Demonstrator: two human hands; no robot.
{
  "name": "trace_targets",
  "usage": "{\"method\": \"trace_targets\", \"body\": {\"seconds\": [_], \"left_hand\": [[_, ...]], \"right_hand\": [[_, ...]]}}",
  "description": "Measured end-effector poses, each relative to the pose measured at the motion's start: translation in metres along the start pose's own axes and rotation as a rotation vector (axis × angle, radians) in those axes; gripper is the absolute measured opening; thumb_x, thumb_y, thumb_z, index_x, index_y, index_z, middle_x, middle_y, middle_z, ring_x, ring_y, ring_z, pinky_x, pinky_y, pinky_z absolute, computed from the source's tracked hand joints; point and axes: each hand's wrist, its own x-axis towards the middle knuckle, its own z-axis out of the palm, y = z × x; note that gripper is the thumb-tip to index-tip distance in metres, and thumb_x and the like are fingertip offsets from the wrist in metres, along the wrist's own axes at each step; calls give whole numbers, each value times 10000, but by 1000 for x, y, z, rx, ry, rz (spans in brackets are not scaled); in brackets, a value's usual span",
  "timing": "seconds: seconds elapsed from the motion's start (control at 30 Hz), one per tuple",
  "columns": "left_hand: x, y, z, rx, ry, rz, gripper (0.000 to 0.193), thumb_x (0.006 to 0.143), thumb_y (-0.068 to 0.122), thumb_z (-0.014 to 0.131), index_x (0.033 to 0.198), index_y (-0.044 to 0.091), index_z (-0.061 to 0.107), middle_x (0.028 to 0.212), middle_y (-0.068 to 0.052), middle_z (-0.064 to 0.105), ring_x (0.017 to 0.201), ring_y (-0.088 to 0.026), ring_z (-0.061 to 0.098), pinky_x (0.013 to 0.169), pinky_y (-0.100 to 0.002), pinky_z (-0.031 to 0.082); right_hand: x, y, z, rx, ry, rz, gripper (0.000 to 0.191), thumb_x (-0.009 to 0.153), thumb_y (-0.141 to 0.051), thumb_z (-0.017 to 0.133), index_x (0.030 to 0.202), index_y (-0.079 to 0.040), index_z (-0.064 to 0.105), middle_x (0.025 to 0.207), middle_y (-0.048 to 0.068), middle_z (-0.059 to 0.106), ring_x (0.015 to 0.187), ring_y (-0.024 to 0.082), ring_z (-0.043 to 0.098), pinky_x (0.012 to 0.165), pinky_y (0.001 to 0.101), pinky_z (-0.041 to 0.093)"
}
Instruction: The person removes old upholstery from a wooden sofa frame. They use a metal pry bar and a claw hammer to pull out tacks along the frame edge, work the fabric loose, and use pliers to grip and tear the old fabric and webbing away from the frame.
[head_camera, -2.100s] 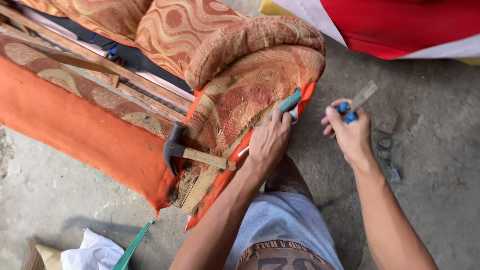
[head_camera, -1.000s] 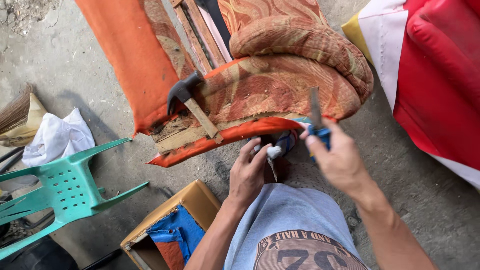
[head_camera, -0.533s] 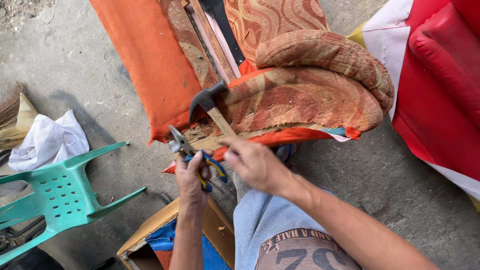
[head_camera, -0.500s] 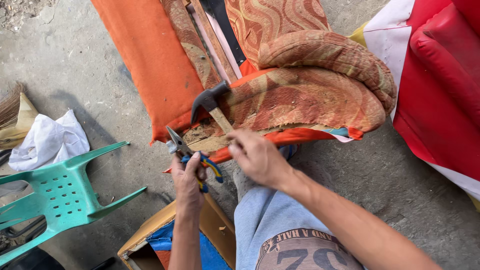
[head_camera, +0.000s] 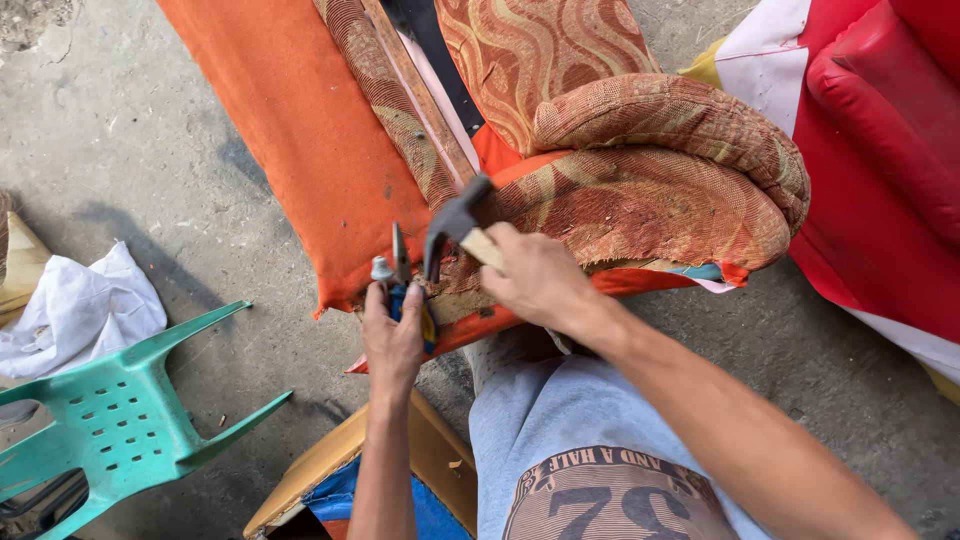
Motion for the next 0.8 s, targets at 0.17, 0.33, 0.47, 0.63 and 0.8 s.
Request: {"method": "trace_targets", "body": {"seconds": [0.17,0.33,0.47,0.63,0.8], "left_hand": [[5,10,12,345,130,384,315,933,303,758,1075,32,681,990,-140,586,933,-320,556,826,-451,446],[12,17,9,498,204,385,363,940,350,766,1151,64,692,1046,-129,559,1005,-308,530,859,-456,431],[7,31,12,595,304,460,353,982,361,771,1169,74,683,1097,-121,553,1043,-293,519,892,-460,419],[-24,76,65,533,122,486,277,1027,332,715,1127,76,681,976,-72,588,930,-251,530,830,-434,399],[-85,139,154,367,-189,735,420,948,456,719,1129,80,670,956,-89,589,933,-267,546,828,-431,401]], "right_hand": [[-73,59,-63,-188,119,-40,470,933,-335,619,1324,-79,569,1098,173,717,915,383,710,763,499,568],[-154,109,-117,-374,96,228,495,929,-370,581,1365,-136,563,1178,116,721,978,337,725,802,470,592],[-199,141,-135,-388,-51,448,511,929,-451,624,1388,-229,588,1133,75,744,954,318,739,798,467,611],[-218,190,-130,-332,-266,508,426,953,-522,528,1248,-239,646,962,23,770,778,188,745,692,372,625],[-235,235,-128,-114,19,219,414,837,-451,703,1114,-143,708,784,65,777,656,224,755,589,393,595]]}}
